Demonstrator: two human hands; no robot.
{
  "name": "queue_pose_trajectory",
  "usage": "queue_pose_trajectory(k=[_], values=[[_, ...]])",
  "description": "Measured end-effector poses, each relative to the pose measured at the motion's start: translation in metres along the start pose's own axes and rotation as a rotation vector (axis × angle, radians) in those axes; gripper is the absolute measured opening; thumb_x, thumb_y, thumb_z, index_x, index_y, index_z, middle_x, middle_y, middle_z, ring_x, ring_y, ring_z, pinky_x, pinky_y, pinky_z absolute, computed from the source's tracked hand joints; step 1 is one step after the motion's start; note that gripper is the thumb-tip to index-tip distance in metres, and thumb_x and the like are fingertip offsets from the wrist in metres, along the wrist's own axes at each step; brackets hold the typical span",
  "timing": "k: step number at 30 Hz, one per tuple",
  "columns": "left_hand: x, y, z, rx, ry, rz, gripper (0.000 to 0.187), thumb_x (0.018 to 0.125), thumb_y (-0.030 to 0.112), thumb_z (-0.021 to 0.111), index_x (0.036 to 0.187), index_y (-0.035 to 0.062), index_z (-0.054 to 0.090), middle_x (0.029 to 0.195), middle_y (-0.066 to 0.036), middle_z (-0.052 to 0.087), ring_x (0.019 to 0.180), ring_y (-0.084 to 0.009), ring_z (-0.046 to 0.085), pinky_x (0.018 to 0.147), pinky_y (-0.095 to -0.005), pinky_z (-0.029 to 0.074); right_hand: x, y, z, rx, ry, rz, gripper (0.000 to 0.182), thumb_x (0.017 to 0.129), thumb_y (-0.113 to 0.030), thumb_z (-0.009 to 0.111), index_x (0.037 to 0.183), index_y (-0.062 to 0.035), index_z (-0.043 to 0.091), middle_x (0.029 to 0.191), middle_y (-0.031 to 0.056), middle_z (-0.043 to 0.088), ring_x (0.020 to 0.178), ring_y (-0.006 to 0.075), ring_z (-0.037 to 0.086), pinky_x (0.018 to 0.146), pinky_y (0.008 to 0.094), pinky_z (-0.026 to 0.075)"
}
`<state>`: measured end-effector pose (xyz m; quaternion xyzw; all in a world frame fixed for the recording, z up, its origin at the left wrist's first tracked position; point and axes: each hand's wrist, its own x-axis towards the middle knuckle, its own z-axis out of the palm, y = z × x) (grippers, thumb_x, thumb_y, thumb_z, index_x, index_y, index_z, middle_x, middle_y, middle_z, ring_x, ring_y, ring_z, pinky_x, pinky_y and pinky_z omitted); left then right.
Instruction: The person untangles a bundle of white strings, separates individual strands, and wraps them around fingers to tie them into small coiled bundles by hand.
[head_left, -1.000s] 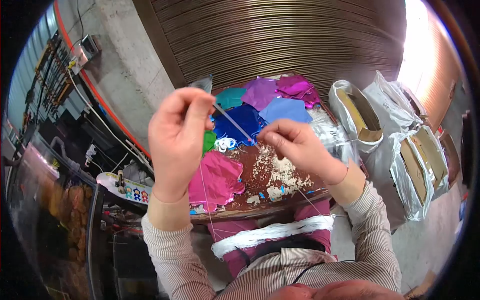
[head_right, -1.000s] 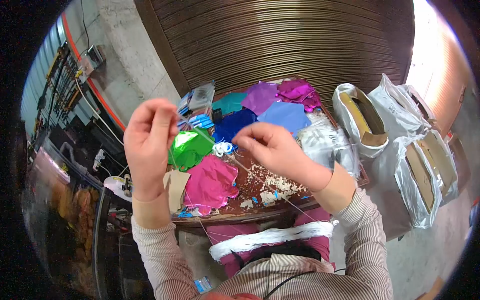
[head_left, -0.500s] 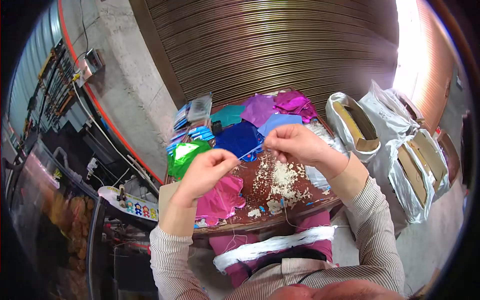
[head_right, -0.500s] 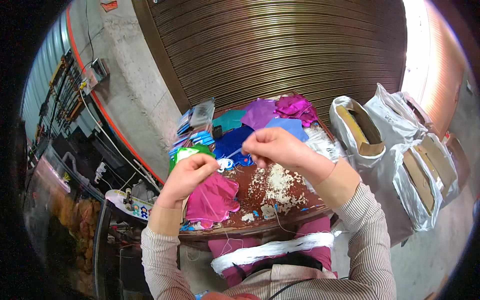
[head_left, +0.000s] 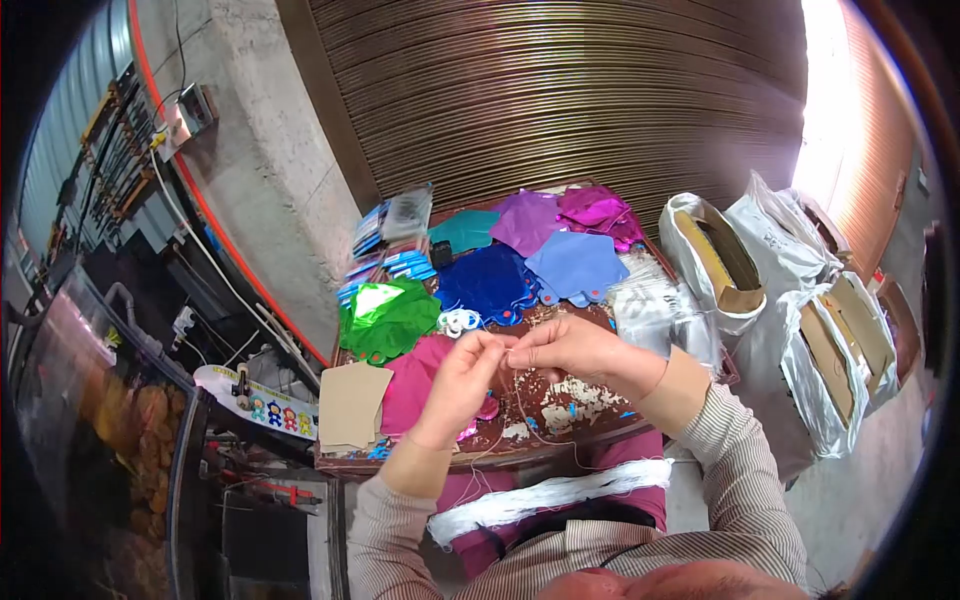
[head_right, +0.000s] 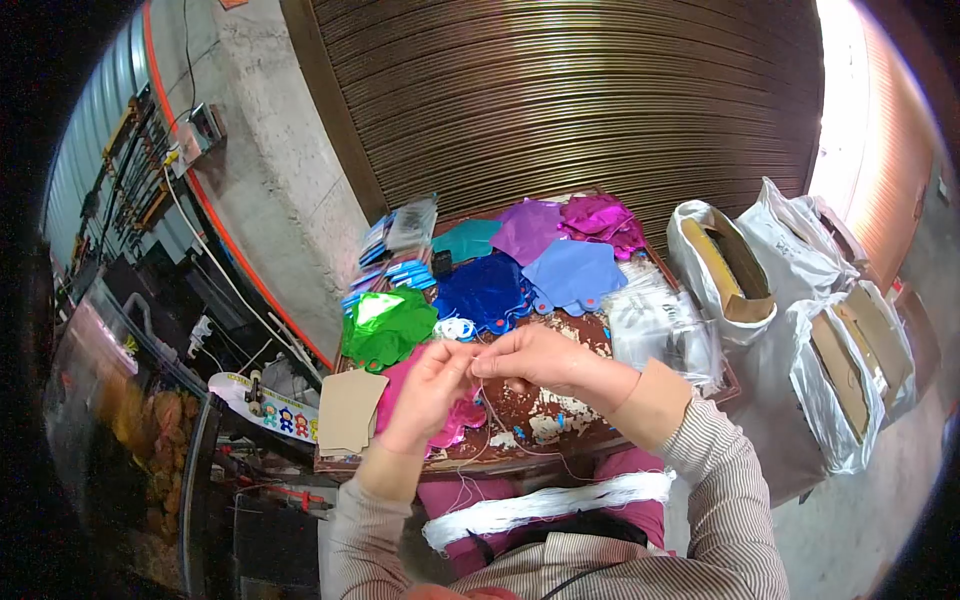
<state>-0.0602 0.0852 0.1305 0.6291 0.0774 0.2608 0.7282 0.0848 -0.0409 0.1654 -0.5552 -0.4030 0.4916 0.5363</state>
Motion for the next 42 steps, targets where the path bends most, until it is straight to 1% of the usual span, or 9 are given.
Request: queue_pose_trajectory(k=[5,12,15,21,26,31,36,40,42], values=[[-0.024,-0.026,-0.003,-0.531,-0.108,-0.360,0.015,0.100,0.016,0.044,0.107,0.0074,0.054,0.072,-0.003,0.052,0.058,-0.0103,0.051,0.052,-0.0161,0.038,0.005,0.025,-0.005,0.105,0.066,-0.032,0.013,0.085,-0.015,0.067,0.086,-0.0038,0.073,0.069,-0.0003,0.066,0.049,0.0041,0.049,0.044,0.0159,0.038],[-0.056,-0.023,0.009,0.729,0.089,0.077,0.015,0.088,0.012,0.063,0.093,0.0009,0.071,0.077,-0.004,0.059,0.066,-0.0131,0.050,0.060,-0.0230,0.040,-0.018,0.055,-0.015,-0.982,0.128,-0.264,0.016,0.088,-0.015,0.058,0.087,-0.0083,0.073,0.075,0.0021,0.070,0.050,0.0104,0.053,0.053,0.0266,0.048],[-0.057,-0.034,-0.001,0.786,0.100,0.133,0.013,0.088,0.011,0.062,0.093,0.0023,0.071,0.079,-0.004,0.059,0.065,-0.0144,0.051,0.059,-0.0246,0.041,-0.028,0.070,-0.018,-0.083,-0.379,0.175,0.016,0.089,-0.018,0.060,0.093,-0.0079,0.072,0.087,0.0021,0.072,0.056,0.0102,0.057,0.053,0.0224,0.046],[-0.077,-0.059,0.026,0.892,-0.002,0.313,0.012,0.086,0.009,0.063,0.095,0.0064,0.071,0.076,-0.006,0.058,0.064,-0.0206,0.053,0.057,-0.0298,0.044,-0.037,0.081,0.008,0.397,0.110,0.000,0.021,0.094,-0.021,0.057,0.087,-0.0063,0.070,0.084,0.0018,0.071,0.050,0.0091,0.055,0.048,0.0237,0.045],[-0.080,-0.049,0.021,1.017,0.030,0.325,0.012,0.086,0.008,0.063,0.095,0.0061,0.070,0.078,-0.007,0.059,0.065,-0.0219,0.054,0.059,-0.0300,0.044,-0.042,0.116,-0.007,-1.155,0.182,-0.525,0.021,0.094,-0.021,0.059,0.089,-0.0041,0.070,0.088,0.0034,0.072,0.049,0.0083,0.054,0.045,0.0218,0.044],[-0.081,-0.070,0.021,0.720,-0.016,0.229,0.011,0.085,0.004,0.063,0.093,0.0024,0.070,0.079,-0.006,0.059,0.066,-0.0186,0.052,0.060,-0.0272,0.042,-0.053,0.104,-0.001,0.245,-0.167,-0.077,0.019,0.092,-0.018,0.061,0.091,-0.0013,0.070,0.088,0.0068,0.071,0.048,0.0107,0.053,0.042,0.0230,0.043],[-0.091,-0.061,0.037,0.754,-0.053,0.236,0.011,0.086,0.003,0.061,0.093,0.0013,0.069,0.080,-0.005,0.060,0.070,-0.0180,0.053,0.062,-0.0262,0.043,-0.045,0.108,-0.012,-1.239,0.195,-0.355,0.020,0.090,-0.015,0.063,0.095,0.0022,0.071,0.089,0.0099,0.071,0.046,0.0104,0.051,0.040,0.0222,0.041],[-0.095,-0.075,0.022,0.597,-0.173,0.160,0.011,0.087,0.003,0.060,0.093,0.0003,0.068,0.081,-0.005,0.062,0.070,-0.0172,0.054,0.063,-0.0253,0.043,-0.068,0.108,-0.006,0.170,-0.508,0.104,0.018,0.090,-0.016,0.063,0.093,-0.0003,0.072,0.084,0.0090,0.071,0.045,0.0102,0.050,0.040,0.0220,0.039],[-0.098,-0.076,0.026,0.571,-0.169,0.130,0.011,0.087,0.003,0.060,0.093,0.0002,0.068,0.081,-0.005,0.062,0.069,-0.0170,0.054,0.063,-0.0250,0.043,-0.071,0.104,-0.008,0.514,-0.330,-0.012,0.016,0.088,-0.016,0.066,0.093,-0.0017,0.073,0.083,0.0079,0.071,0.045,0.0085,0.051,0.040,0.0201,0.037]])
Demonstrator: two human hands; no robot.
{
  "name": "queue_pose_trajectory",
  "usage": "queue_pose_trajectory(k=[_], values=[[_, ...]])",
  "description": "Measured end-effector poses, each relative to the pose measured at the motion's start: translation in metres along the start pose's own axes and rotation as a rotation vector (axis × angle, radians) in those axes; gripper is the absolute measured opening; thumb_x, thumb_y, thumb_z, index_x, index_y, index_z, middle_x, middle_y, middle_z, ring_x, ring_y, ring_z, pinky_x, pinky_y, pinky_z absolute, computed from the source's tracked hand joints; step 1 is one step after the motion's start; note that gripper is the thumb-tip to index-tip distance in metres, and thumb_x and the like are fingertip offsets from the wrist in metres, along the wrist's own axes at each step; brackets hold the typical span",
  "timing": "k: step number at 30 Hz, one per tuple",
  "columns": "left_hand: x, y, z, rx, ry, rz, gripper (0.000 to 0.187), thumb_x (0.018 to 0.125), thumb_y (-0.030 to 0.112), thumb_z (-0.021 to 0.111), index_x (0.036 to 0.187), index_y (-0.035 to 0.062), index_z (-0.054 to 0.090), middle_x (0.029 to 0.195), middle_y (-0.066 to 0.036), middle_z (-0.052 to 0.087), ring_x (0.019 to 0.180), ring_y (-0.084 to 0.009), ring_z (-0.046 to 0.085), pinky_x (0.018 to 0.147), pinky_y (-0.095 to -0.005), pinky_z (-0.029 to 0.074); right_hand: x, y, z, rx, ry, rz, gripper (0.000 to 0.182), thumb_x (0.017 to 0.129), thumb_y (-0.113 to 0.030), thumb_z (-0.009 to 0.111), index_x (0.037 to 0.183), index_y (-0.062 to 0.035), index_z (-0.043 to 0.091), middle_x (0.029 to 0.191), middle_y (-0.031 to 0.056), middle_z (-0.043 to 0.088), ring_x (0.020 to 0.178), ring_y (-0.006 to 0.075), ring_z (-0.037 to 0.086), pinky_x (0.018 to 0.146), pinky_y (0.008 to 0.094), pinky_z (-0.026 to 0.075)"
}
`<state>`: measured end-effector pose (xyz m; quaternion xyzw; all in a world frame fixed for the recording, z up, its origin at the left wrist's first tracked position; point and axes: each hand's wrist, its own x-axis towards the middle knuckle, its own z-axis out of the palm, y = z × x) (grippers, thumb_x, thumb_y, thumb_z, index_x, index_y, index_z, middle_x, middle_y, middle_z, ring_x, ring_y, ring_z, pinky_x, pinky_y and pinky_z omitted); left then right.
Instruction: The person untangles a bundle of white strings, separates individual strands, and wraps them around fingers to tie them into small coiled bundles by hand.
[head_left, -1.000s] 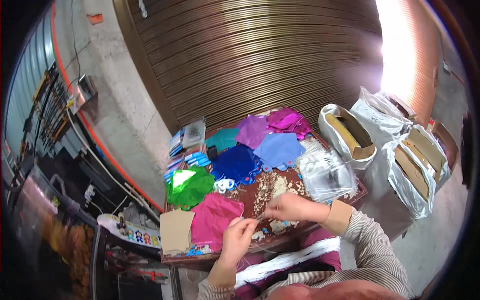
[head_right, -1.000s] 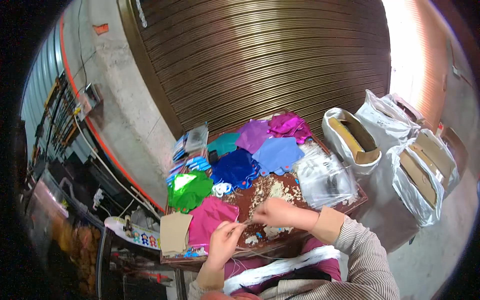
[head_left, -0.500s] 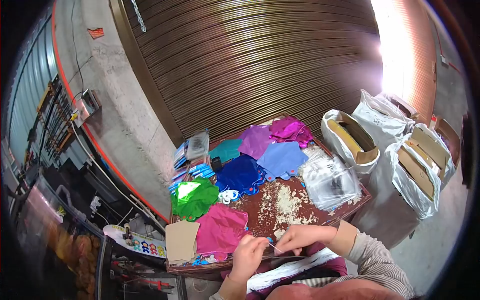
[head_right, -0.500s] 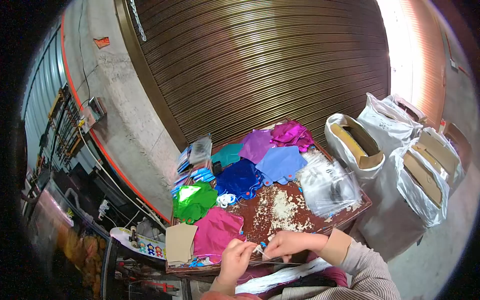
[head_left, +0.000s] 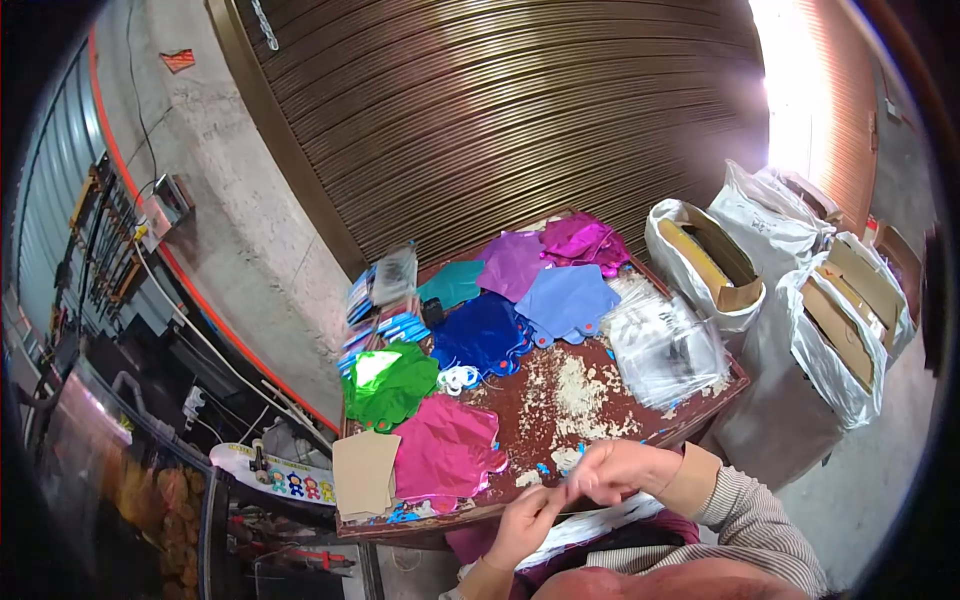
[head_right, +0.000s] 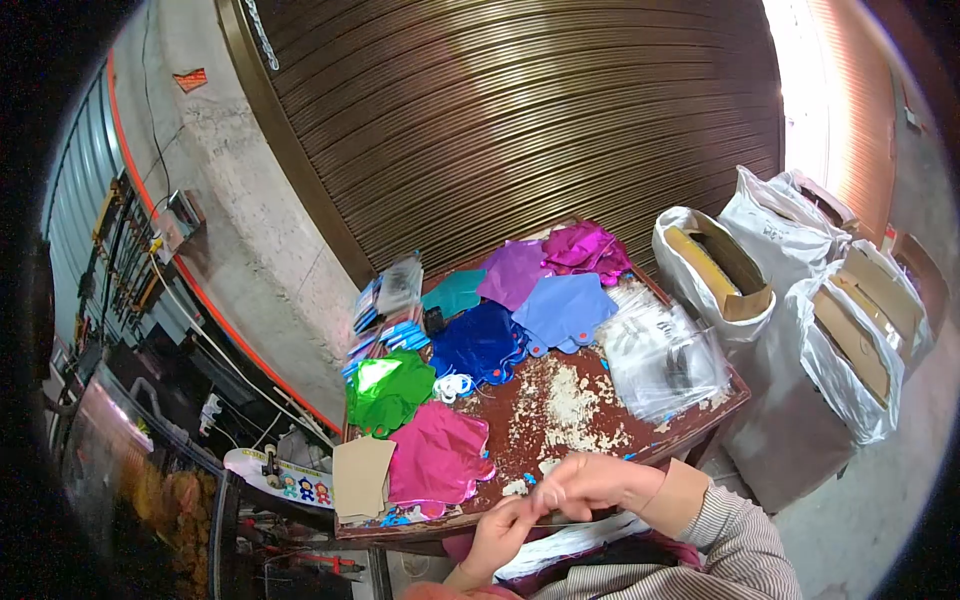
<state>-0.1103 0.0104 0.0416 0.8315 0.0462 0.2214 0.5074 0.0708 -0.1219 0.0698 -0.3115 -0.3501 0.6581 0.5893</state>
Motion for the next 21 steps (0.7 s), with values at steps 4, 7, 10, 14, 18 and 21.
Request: queue_pose_trajectory(k=[4,7,10,14,18,21], values=[[-0.002,0.012,0.003,-0.071,0.003,-0.067,0.011,0.087,0.002,0.059,0.093,-0.0002,0.068,0.081,-0.005,0.063,0.068,-0.0164,0.054,0.063,-0.0241,0.042,0.006,-0.030,0.030,-0.352,0.554,-0.134,0.015,0.087,-0.016,0.067,0.092,-0.0033,0.074,0.077,0.0063,0.070,0.045,0.0086,0.051,0.041,0.0181,0.035],[0.001,0.024,-0.021,0.043,0.013,-0.059,0.010,0.087,0.002,0.059,0.092,0.0000,0.067,0.083,-0.005,0.063,0.067,-0.0151,0.053,0.062,-0.0234,0.042,0.001,-0.029,0.022,-0.984,0.237,0.257,0.016,0.087,-0.015,0.065,0.088,-0.0009,0.073,0.069,0.0058,0.067,0.044,0.0089,0.051,0.041,0.0172,0.037],[-0.002,0.022,-0.015,0.015,0.008,-0.077,0.010,0.087,0.001,0.058,0.093,0.0001,0.067,0.083,-0.005,0.063,0.067,-0.0144,0.053,0.062,-0.0230,0.042,-0.002,-0.033,0.026,-0.924,0.124,0.276,0.016,0.086,-0.014,0.064,0.086,-0.0005,0.073,0.066,0.0051,0.065,0.044,0.0090,0.051,0.041,0.0179,0.038],[-0.007,0.016,0.000,-0.170,-0.042,-0.122,0.011,0.088,0.001,0.057,0.094,0.0002,0.067,0.083,-0.005,0.063,0.068,-0.0134,0.053,0.062,-0.0227,0.041,0.002,-0.040,0.037,-0.411,0.385,-0.142,0.016,0.085,-0.013,0.063,0.086,-0.0009,0.073,0.065,0.0041,0.065,0.046,0.0089,0.053,0.041,0.0216,0.040],[-0.006,0.024,-0.010,-0.062,0.054,-0.083,0.012,0.088,0.001,0.056,0.095,0.0005,0.066,0.082,-0.004,0.062,0.068,-0.0128,0.051,0.062,-0.0232,0.041,0.010,-0.032,0.015,-2.116,0.293,-0.084,0.017,0.087,-0.010,0.061,0.090,0.0019,0.072,0.070,0.0061,0.069,0.053,0.0126,0.060,0.042,0.0241,0.043],[-0.004,0.017,-0.010,-0.120,-0.037,-0.037,0.012,0.088,0.001,0.057,0.096,0.0005,0.066,0.082,-0.004,0.062,0.067,-0.0128,0.051,0.062,-0.0234,0.041,0.000,-0.043,0.026,-1.092,-0.283,0.420,0.019,0.090,-0.009,0.058,0.091,0.0054,0.071,0.075,0.0097,0.070,0.059,0.0196,0.064,0.044,0.0253,0.046]])
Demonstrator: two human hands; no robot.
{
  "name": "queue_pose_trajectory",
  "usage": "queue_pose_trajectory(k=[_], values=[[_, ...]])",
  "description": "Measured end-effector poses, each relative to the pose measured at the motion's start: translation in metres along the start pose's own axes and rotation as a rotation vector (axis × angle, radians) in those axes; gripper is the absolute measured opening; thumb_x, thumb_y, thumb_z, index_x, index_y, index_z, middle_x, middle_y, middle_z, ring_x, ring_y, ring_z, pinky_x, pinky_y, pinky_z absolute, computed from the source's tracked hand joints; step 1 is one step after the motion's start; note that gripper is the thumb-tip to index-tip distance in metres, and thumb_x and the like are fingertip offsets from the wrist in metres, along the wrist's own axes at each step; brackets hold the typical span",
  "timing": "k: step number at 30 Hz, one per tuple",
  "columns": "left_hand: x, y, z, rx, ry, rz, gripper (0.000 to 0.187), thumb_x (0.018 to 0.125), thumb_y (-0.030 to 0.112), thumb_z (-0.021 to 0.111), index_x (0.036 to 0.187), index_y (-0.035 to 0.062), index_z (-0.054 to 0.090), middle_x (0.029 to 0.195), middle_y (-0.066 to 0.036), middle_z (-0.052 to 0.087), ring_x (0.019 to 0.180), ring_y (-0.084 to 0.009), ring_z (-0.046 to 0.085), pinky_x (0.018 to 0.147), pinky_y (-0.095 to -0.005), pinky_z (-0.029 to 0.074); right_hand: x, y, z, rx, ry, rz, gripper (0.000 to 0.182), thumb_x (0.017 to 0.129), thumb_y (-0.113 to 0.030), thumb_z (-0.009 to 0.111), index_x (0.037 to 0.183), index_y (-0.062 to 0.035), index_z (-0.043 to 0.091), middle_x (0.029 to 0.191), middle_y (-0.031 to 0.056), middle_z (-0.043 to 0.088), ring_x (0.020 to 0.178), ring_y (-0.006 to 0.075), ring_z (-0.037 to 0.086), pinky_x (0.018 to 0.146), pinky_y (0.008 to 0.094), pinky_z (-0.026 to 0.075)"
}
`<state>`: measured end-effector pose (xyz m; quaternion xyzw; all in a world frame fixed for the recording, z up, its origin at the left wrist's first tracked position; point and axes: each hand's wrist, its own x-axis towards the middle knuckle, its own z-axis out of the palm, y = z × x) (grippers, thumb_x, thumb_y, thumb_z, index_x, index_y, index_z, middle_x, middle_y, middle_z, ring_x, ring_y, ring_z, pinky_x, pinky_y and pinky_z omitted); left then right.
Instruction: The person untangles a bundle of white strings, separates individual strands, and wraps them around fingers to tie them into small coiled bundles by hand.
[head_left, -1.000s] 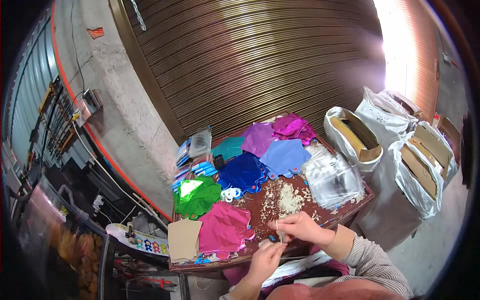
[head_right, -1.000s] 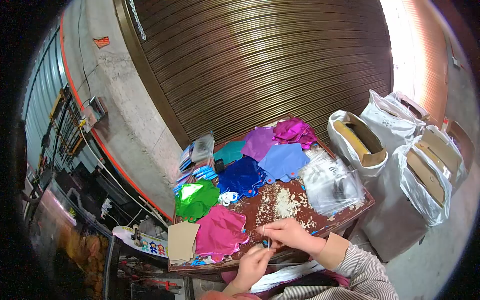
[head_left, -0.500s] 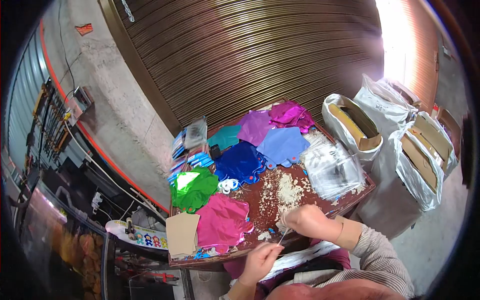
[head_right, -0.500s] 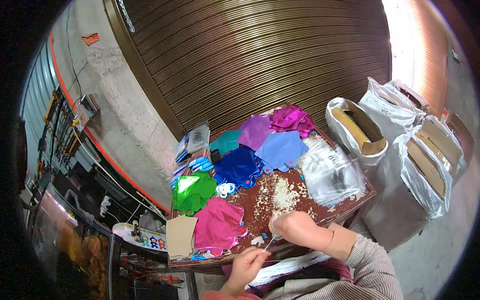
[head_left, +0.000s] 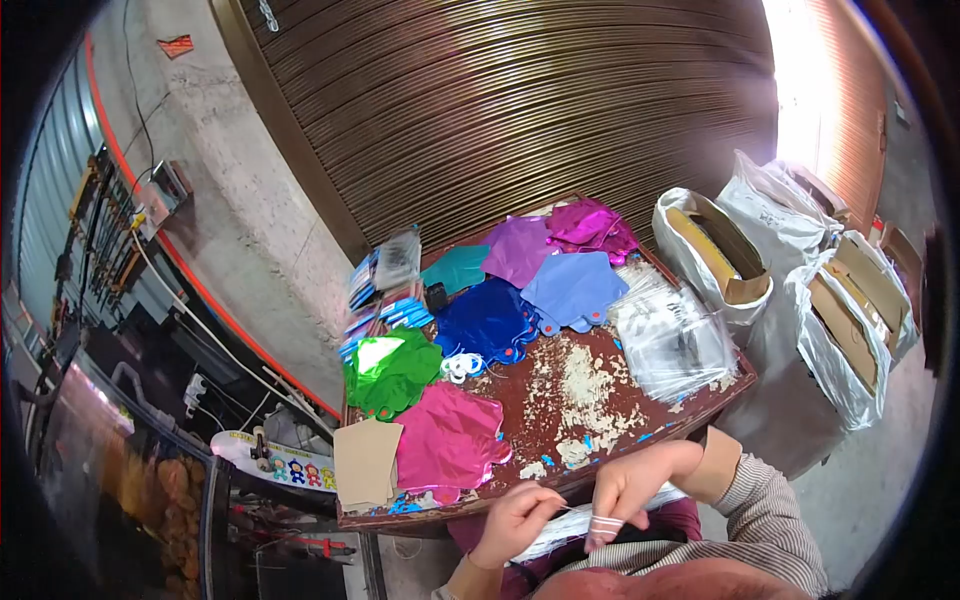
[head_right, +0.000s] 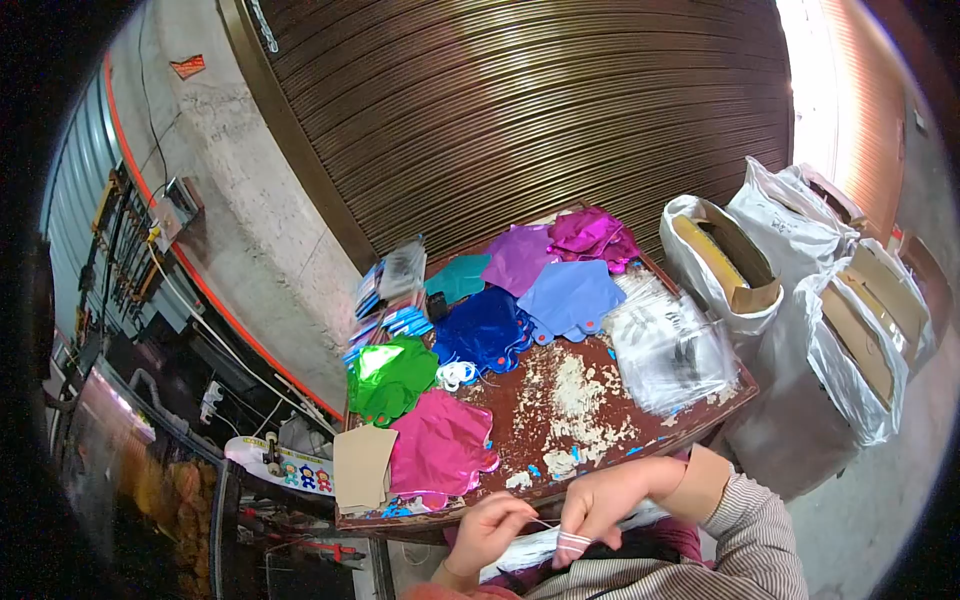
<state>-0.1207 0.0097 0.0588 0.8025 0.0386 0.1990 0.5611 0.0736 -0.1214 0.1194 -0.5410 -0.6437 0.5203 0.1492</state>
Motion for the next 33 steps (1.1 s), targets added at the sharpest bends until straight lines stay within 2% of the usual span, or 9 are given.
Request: queue_pose_trajectory(k=[5,10,12,14,17,20,22,27,33], values=[[-0.002,0.011,0.003,0.010,-0.081,-0.029,0.011,0.088,0.002,0.057,0.095,0.0005,0.066,0.083,-0.003,0.062,0.067,-0.0128,0.051,0.062,-0.0238,0.041,0.008,0.000,0.008,0.973,0.582,-0.441,0.015,0.084,-0.006,0.066,0.097,-0.0019,0.072,0.082,0.0077,0.072,0.045,0.0104,0.053,0.043,0.0205,0.044],[-0.001,0.031,-0.009,0.167,-0.034,-0.086,0.011,0.088,0.003,0.057,0.095,0.0009,0.066,0.082,-0.003,0.063,0.066,-0.0128,0.051,0.061,-0.0239,0.041,0.013,0.016,0.001,-0.766,1.328,-0.142,0.018,0.083,-0.010,0.066,0.098,-0.0035,0.073,0.085,0.0102,0.072,0.048,0.0112,0.055,0.042,0.0232,0.042],[-0.002,0.034,-0.018,0.266,-0.024,-0.087,0.012,0.089,0.003,0.057,0.096,0.0011,0.066,0.082,-0.003,0.063,0.065,-0.0127,0.051,0.061,-0.0237,0.041,0.000,0.001,0.000,-0.906,0.538,0.239,0.020,0.081,-0.011,0.066,0.098,-0.0051,0.073,0.084,0.0104,0.072,0.053,0.0118,0.057,0.044,0.0302,0.045],[-0.006,0.027,-0.017,0.198,-0.080,-0.087,0.012,0.089,0.004,0.057,0.097,0.0015,0.066,0.081,-0.003,0.063,0.066,-0.0134,0.052,0.061,-0.0240,0.041,-0.010,-0.007,-0.004,-0.082,-0.065,0.092,0.017,0.083,-0.013,0.067,0.097,-0.0044,0.073,0.078,0.0104,0.071,0.060,0.0125,0.061,0.049,0.0363,0.048],[-0.007,0.013,-0.011,-0.011,-0.231,-0.054,0.013,0.091,0.008,0.057,0.099,0.0026,0.065,0.081,-0.004,0.063,0.067,-0.0152,0.054,0.062,-0.0249,0.042,-0.008,0.001,-0.003,0.687,-0.119,-0.494,0.017,0.086,-0.015,0.068,0.096,-0.0022,0.073,0.067,0.0087,0.069,0.066,0.0112,0.064,0.050,0.0360,0.049],[-0.001,0.024,0.001,0.012,-0.123,-0.101,0.012,0.091,0.007,0.056,0.097,0.0019,0.065,0.080,-0.003,0.063,0.065,-0.0138,0.052,0.059,-0.0240,0.041,0.001,-0.005,0.003,0.807,0.567,-0.670,0.020,0.088,-0.018,0.068,0.094,0.0004,0.073,0.067,0.0071,0.068,0.067,0.0090,0.065,0.046,0.0269,0.046],[0.001,0.030,0.006,0.035,-0.012,-0.147,0.012,0.091,0.007,0.054,0.094,0.0013,0.065,0.078,-0.002,0.063,0.063,-0.0124,0.050,0.057,-0.0232,0.040,0.005,-0.006,-0.001,0.333,1.024,-0.075,0.016,0.086,-0.012,0.066,0.096,-0.0006,0.072,0.075,0.0061,0.069,0.060,0.0087,0.063,0.043,0.0240,0.044],[0.000,0.017,-0.008,0.177,-0.045,-0.236,0.013,0.092,0.007,0.053,0.094,0.0015,0.065,0.079,-0.003,0.063,0.064,-0.0122,0.051,0.059,-0.0231,0.040,0.001,-0.002,-0.002,-1.011,1.302,-0.021,0.013,0.083,-0.004,0.066,0.094,-0.0029,0.071,0.082,0.0071,0.071,0.055,0.0117,0.061,0.044,0.0237,0.045],[-0.011,-0.005,-0.016,0.146,-0.064,-0.235,0.013,0.092,0.009,0.054,0.095,0.0020,0.064,0.079,-0.002,0.062,0.065,-0.0119,0.051,0.060,-0.0232,0.041,-0.036,-0.008,-0.060,-0.955,1.899,-0.183,0.018,0.076,-0.003,0.069,0.094,-0.0077,0.073,0.082,0.0056,0.072,0.048,0.0146,0.055,0.045,0.0274,0.042]])
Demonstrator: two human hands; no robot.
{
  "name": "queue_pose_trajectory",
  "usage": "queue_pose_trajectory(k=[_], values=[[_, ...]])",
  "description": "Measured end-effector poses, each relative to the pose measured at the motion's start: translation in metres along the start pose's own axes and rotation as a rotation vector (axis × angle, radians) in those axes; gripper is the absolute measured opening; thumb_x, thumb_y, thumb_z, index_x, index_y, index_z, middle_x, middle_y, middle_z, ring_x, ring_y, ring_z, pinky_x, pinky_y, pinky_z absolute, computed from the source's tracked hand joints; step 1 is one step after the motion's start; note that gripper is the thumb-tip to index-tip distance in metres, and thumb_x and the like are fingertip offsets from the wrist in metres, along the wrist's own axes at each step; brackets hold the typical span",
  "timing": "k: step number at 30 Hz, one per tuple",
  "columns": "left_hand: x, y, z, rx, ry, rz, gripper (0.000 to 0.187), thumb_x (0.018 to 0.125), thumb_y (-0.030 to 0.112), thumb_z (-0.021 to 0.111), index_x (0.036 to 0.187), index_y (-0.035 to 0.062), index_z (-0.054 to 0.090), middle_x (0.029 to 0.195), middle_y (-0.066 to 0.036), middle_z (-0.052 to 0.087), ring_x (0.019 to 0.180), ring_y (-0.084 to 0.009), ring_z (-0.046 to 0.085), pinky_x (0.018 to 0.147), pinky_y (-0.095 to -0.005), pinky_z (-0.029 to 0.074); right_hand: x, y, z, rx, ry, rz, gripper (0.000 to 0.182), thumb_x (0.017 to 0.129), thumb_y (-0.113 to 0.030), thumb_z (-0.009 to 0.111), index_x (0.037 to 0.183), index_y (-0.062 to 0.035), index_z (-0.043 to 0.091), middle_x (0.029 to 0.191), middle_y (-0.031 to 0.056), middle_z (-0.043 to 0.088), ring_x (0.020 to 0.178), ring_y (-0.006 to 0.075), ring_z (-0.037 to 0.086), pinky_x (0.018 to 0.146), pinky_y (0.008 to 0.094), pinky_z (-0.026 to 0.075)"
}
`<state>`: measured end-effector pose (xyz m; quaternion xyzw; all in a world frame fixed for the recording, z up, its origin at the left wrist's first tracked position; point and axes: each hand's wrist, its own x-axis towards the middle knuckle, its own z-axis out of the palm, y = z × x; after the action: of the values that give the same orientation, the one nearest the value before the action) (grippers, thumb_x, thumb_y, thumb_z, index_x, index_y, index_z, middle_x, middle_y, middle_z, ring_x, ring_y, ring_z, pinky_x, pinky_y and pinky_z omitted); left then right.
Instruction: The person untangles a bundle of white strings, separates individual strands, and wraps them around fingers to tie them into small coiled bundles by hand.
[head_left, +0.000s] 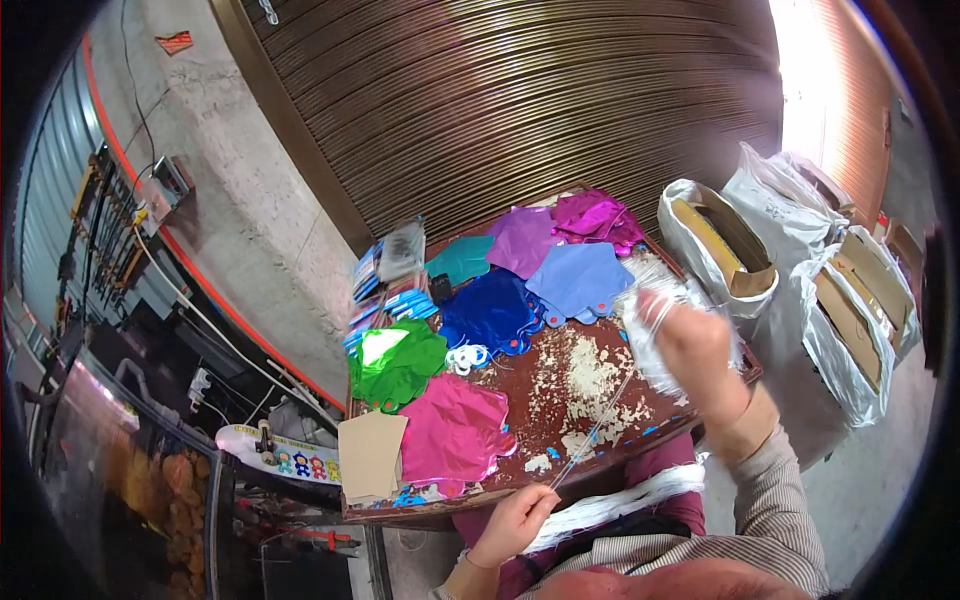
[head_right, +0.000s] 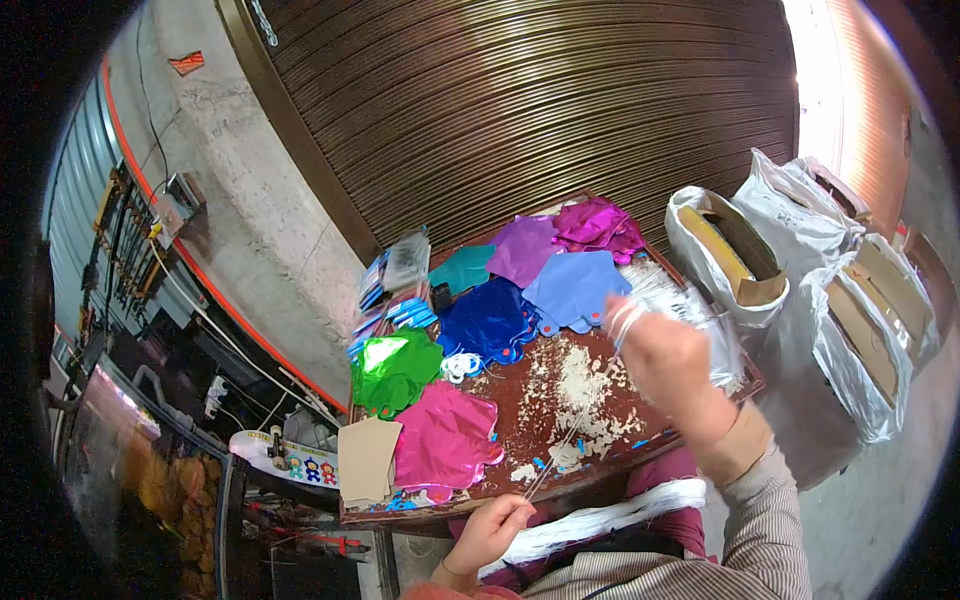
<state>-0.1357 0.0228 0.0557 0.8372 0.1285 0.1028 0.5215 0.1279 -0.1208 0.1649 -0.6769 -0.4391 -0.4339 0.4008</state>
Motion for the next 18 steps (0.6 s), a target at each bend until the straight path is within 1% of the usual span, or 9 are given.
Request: queue_pose_trajectory(k=[5,7,9,12,14,15,16,17,18], values=[[-0.031,-0.068,0.000,0.042,-0.047,-0.099,0.014,0.093,0.012,0.055,0.096,0.0026,0.064,0.081,-0.001,0.062,0.068,-0.0128,0.052,0.062,-0.0242,0.042,0.049,0.091,-0.014,0.068,-0.098,0.248,0.025,0.080,-0.003,0.066,0.104,-0.0075,0.073,0.066,0.0009,0.065,0.049,0.0068,0.049,0.043,0.0224,0.036],[-0.059,-0.104,0.003,0.051,-0.039,-0.123,0.015,0.093,0.014,0.055,0.096,0.0027,0.064,0.082,-0.001,0.062,0.069,-0.0131,0.052,0.063,-0.0244,0.042,0.071,0.116,-0.025,0.242,0.083,0.512,0.021,0.087,-0.013,0.065,0.106,-0.0081,0.073,0.060,-0.0007,0.061,0.047,0.0063,0.046,0.043,0.0212,0.035],[-0.087,-0.131,-0.001,0.087,-0.153,-0.418,0.021,0.092,0.020,0.055,0.104,0.0049,0.064,0.091,-0.006,0.067,0.078,-0.0208,0.060,0.071,-0.0300,0.047,0.084,0.162,-0.033,0.189,0.170,0.537,0.023,0.090,-0.022,0.064,0.107,-0.0092,0.073,0.062,-0.0019,0.060,0.047,0.0054,0.044,0.043,0.0198,0.036],[-0.138,-0.214,0.001,0.144,-0.234,-0.473,0.022,0.093,0.023,0.055,0.104,0.0074,0.067,0.087,-0.005,0.067,0.074,-0.0184,0.060,0.068,-0.0287,0.048,0.099,0.207,-0.047,0.153,0.174,0.603,0.025,0.090,-0.028,0.064,0.106,-0.0104,0.073,0.064,-0.0024,0.060,0.049,0.0048,0.043,0.044,0.0183,0.036],[-0.162,-0.244,-0.005,0.203,-0.137,-0.638,0.025,0.096,0.024,0.052,0.103,0.0079,0.069,0.081,-0.003,0.066,0.068,-0.0147,0.059,0.065,-0.0264,0.048,0.098,0.230,-0.047,0.182,0.294,0.584,0.027,0.089,-0.031,0.066,0.105,-0.0111,0.073,0.064,-0.0034,0.058,0.048,0.0044,0.039,0.043,0.0180,0.034],[-0.164,-0.242,-0.014,0.071,-0.038,-0.672,0.026,0.096,0.024,0.051,0.103,0.0077,0.070,0.077,-0.002,0.066,0.066,-0.0129,0.058,0.064,-0.0251,0.048,0.096,0.228,-0.048,0.191,0.210,0.655,0.029,0.089,-0.033,0.065,0.105,-0.0113,0.074,0.063,-0.0039,0.056,0.048,0.0041,0.038,0.042,0.0179,0.032],[-0.161,-0.225,-0.022,-0.063,0.059,-0.703,0.028,0.097,0.025,0.050,0.103,0.0075,0.071,0.074,-0.001,0.065,0.064,-0.0112,0.057,0.063,-0.0237,0.048,0.094,0.221,-0.048,0.198,0.125,0.724,0.030,0.089,-0.036,0.065,0.104,-0.0115,0.074,0.062,-0.0043,0.055,0.048,0.0039,0.038,0.042,0.0178,0.031],[-0.143,-0.178,-0.031,0.079,0.123,-0.808,0.030,0.098,0.025,0.048,0.103,0.0060,0.071,0.069,-0.001,0.062,0.062,-0.0114,0.055,0.062,-0.0235,0.047,0.092,0.214,-0.046,0.191,0.123,0.725,0.030,0.089,-0.036,0.065,0.104,-0.0115,0.074,0.062,-0.0043,0.055,0.048,0.0039,0.038,0.042,0.0178,0.031],[-0.144,-0.183,-0.039,-0.007,0.209,-0.698,0.031,0.098,0.025,0.046,0.102,0.0066,0.071,0.066,0.000,0.061,0.060,-0.0117,0.054,0.060,-0.0238,0.046,0.088,0.204,-0.041,0.224,0.069,0.734,0.030,0.088,-0.036,0.065,0.103,-0.0116,0.074,0.062,-0.0040,0.054,0.048,0.0038,0.037,0.042,0.0177,0.030]])
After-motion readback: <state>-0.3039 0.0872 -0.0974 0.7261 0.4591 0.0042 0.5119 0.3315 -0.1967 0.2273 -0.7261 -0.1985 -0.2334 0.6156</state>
